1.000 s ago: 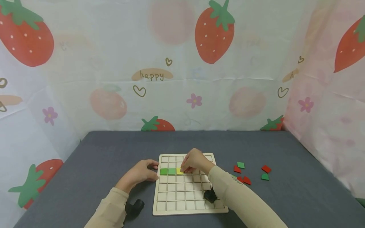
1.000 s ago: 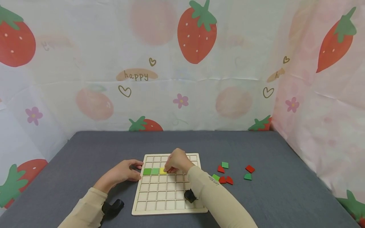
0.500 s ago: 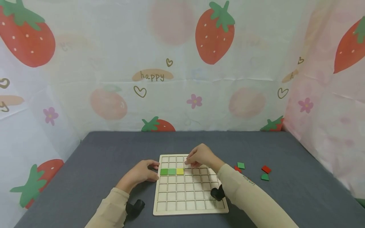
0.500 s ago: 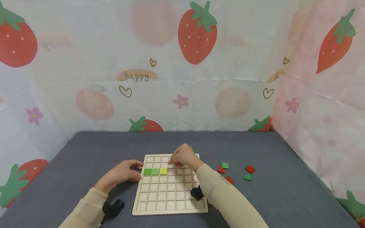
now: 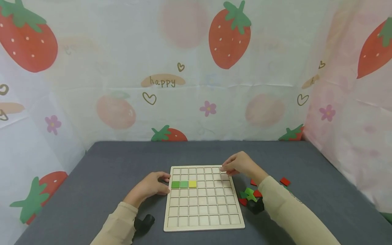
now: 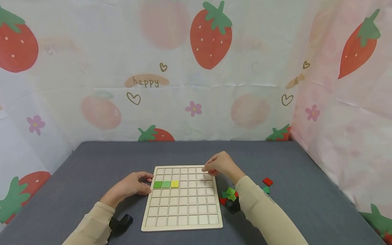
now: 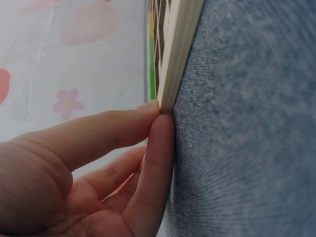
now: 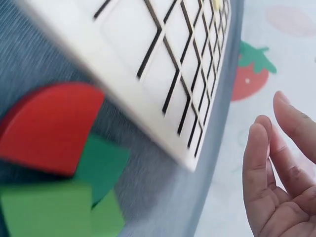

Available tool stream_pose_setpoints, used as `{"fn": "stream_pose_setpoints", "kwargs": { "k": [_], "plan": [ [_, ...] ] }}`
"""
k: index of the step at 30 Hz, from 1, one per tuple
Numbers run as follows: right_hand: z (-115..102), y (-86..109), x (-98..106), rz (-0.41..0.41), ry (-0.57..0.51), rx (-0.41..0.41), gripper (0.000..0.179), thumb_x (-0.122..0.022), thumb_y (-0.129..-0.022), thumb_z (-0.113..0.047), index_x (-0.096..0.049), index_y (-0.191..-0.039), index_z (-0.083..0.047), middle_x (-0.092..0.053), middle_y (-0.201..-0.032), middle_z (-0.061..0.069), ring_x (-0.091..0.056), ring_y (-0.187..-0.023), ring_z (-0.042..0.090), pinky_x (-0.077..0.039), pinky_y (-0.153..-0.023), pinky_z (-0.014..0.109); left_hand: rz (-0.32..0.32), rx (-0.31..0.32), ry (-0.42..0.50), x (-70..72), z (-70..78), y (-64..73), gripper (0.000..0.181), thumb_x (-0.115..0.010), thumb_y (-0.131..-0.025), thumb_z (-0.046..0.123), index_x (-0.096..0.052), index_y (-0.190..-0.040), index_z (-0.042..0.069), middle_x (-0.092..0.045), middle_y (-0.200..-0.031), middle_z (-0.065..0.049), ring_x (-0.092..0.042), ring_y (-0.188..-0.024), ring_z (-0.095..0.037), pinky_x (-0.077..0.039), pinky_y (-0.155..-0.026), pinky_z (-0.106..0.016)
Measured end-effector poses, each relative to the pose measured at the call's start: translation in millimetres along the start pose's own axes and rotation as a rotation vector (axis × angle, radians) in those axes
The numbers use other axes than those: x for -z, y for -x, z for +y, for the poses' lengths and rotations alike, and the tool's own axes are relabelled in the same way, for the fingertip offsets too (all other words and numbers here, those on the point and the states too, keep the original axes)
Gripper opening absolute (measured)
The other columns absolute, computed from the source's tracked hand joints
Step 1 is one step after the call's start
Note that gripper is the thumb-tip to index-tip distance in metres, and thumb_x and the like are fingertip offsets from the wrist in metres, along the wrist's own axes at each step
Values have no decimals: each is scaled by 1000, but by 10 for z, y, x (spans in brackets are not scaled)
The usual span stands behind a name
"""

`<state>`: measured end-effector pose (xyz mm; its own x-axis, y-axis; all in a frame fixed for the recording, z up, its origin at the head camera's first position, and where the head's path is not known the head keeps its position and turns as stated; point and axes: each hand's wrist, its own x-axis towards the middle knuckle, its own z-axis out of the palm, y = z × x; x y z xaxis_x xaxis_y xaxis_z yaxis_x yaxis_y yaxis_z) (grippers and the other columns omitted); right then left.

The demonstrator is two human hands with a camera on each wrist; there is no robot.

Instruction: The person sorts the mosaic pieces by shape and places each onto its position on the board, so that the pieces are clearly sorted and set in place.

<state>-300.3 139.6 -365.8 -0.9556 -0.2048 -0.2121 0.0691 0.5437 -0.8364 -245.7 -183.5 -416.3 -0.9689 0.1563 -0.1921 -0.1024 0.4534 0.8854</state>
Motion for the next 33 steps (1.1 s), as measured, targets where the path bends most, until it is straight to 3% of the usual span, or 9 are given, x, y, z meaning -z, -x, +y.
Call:
{"fn": "stream_pose_setpoints", "kwargs": {
  "k": [7, 18, 23, 33],
  "plan": [
    [181, 54, 212, 40, -8, -54, 26, -79, -85, -18, -76, -103, -1, -75, -95, 14, -70, -77, 17, -62, -79, 37, 2, -3, 6, 5, 1, -4, 58, -71, -79, -9, -53, -134, -10, -56, -116, -20, -65, -87, -18, -61, -78, -36],
    [396, 250, 490, 134, 13, -93, 38, -78, -87, -20, -71, -116, 3, -75, -99, 14, -71, -87, 23, -61, -84, 40, -12, -21, -10, 22, -11, -29, 59, -72, -80, -8, -51, -136, -12, -55, -118, -22, -65, -86, -18, -61, -77, -37],
    [516, 291, 595, 151, -38, -107, 43, -76, -88, -20, -67, -121, 6, -76, -99, 10, -72, -89, 21, -61, -86, 41, -1, -4, 0, 25, -14, -18, 58, -71, -80, -9, -53, -135, -10, -56, -117, -20, -65, -86, -17, -61, -78, -36],
    [699, 336, 706, 187, -50, -125, 45, -76, -88, -17, -65, -122, 10, -76, -95, 6, -72, -81, 14, -62, -81, 36, 8, 4, 6, 6, -35, -29, 58, -72, -79, -9, -54, -134, -9, -57, -115, -19, -65, -83, -17, -61, -75, -35]
  ]
}}
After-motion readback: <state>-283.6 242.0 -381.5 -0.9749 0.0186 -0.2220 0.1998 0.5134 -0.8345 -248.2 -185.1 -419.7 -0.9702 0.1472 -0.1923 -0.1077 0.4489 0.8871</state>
